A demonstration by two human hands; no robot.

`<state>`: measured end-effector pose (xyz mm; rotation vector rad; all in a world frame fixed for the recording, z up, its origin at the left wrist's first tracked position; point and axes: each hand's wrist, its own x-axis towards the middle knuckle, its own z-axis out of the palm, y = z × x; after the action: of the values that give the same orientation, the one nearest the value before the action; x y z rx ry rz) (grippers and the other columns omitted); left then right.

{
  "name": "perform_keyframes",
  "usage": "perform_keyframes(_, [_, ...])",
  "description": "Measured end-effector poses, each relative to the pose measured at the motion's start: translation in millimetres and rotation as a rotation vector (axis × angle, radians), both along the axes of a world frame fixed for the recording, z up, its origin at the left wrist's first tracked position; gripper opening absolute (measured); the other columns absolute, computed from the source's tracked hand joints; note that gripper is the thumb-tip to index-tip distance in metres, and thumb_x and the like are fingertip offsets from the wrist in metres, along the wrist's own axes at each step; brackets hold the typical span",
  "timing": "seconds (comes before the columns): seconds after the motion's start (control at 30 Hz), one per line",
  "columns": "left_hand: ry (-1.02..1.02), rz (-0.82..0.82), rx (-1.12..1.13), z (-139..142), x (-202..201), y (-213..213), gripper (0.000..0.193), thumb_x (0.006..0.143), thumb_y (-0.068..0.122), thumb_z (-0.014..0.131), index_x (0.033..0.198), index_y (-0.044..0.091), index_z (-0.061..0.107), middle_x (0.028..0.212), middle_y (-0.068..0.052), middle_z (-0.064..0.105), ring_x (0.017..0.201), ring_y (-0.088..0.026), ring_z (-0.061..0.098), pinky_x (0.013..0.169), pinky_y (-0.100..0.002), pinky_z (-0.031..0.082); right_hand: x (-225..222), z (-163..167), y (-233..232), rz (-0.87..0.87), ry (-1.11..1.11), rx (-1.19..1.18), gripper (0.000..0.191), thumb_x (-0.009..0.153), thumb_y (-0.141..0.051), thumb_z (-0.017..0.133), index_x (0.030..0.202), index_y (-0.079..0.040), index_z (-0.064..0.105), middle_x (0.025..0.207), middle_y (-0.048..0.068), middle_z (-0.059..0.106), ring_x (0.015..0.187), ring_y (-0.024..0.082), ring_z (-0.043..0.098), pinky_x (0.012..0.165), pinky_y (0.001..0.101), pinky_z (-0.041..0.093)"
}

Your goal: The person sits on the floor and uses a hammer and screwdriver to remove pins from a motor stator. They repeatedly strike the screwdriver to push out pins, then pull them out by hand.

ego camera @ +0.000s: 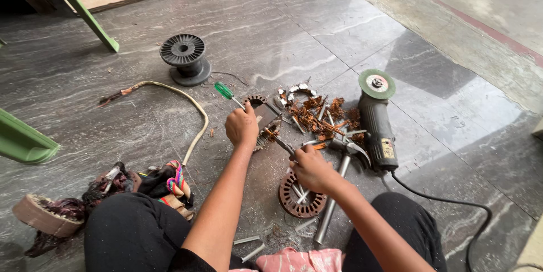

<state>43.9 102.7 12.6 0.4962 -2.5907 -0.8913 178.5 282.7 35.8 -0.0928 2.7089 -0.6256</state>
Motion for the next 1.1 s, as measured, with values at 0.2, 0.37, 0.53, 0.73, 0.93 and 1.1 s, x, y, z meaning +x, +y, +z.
perform_keyframes(0.2, [0.021,0.043,0.025,1.1,-1.1,0.2,0.053,0.101,0.041,0.056,0.08,-0.003,0.075,0.079,-0.024,0.073,0.074,-0.039,0.074,0.063,-0.05,0.058,-14.7,17.4,-2.8,0.051,0.036,0.038,0.037,0.102,-0.037,0.051,0.116,-0.004,0.06,0.119,0.019,0.058,0.117,0.037,0.056,0.098,0.0528,0.047])
perform_keyframes(0.37, [0.037,0.047,0.006,-0.2,0.5,-0.6,0.053,0.101,0.041,0.056,0.079,-0.003,0.076,0.079,-0.025,0.073,0.074,-0.04,0.074,0.064,-0.05,0.058,-16.3,9.3,-2.9,0.099,0.071,0.056,0.046,0.106,-0.039,0.051,0.094,0.004,0.061,0.081,0.02,0.068,0.078,0.037,0.07,0.074,0.0472,0.058])
perform_keyframes(0.53, [-0.005,0.063,0.1,1.8,4.2,-1.4,0.051,0.1,0.042,0.057,0.081,-0.002,0.076,0.079,-0.024,0.073,0.074,-0.038,0.074,0.063,-0.049,0.058,-18.7,-17.7,15.8,0.193,0.318,-0.056,0.05,0.103,-0.04,0.056,0.081,0.004,0.061,0.068,0.022,0.063,0.066,0.041,0.063,0.067,0.0481,0.052])
perform_keyframes(0.73, [-0.015,0.096,0.121,0.9,4.0,0.5,0.05,0.098,0.043,0.059,0.08,0.001,0.077,0.08,-0.021,0.074,0.074,-0.037,0.074,0.063,-0.048,0.057,0.7,-34.2,0.2,-0.076,0.188,-0.426,0.047,0.105,-0.039,0.053,0.077,-0.002,0.063,0.06,0.011,0.058,0.052,0.026,0.053,0.052,0.0399,0.046])
perform_keyframes(0.93, [-0.026,0.216,0.216,1.3,-4.7,8.7,0.047,0.094,0.045,0.063,0.076,0.005,0.078,0.077,-0.017,0.074,0.072,-0.037,0.072,0.061,-0.051,0.053,21.2,-17.3,-35.6,-0.595,-0.259,-1.181,0.045,0.105,-0.041,0.047,0.077,-0.008,0.056,0.069,0.004,0.061,0.057,0.013,0.054,0.051,0.0307,0.048])
perform_keyframes(1.1, [-0.063,0.166,0.233,4.2,-10.5,10.0,0.04,0.093,0.043,0.064,0.077,0.009,0.079,0.072,-0.013,0.074,0.068,-0.033,0.073,0.059,-0.047,0.054,8.7,-1.3,-36.1,-0.815,-0.714,-1.94,0.046,0.106,-0.046,0.047,0.076,-0.012,0.045,0.077,0.007,0.058,0.061,0.013,0.05,0.051,0.0271,0.046])
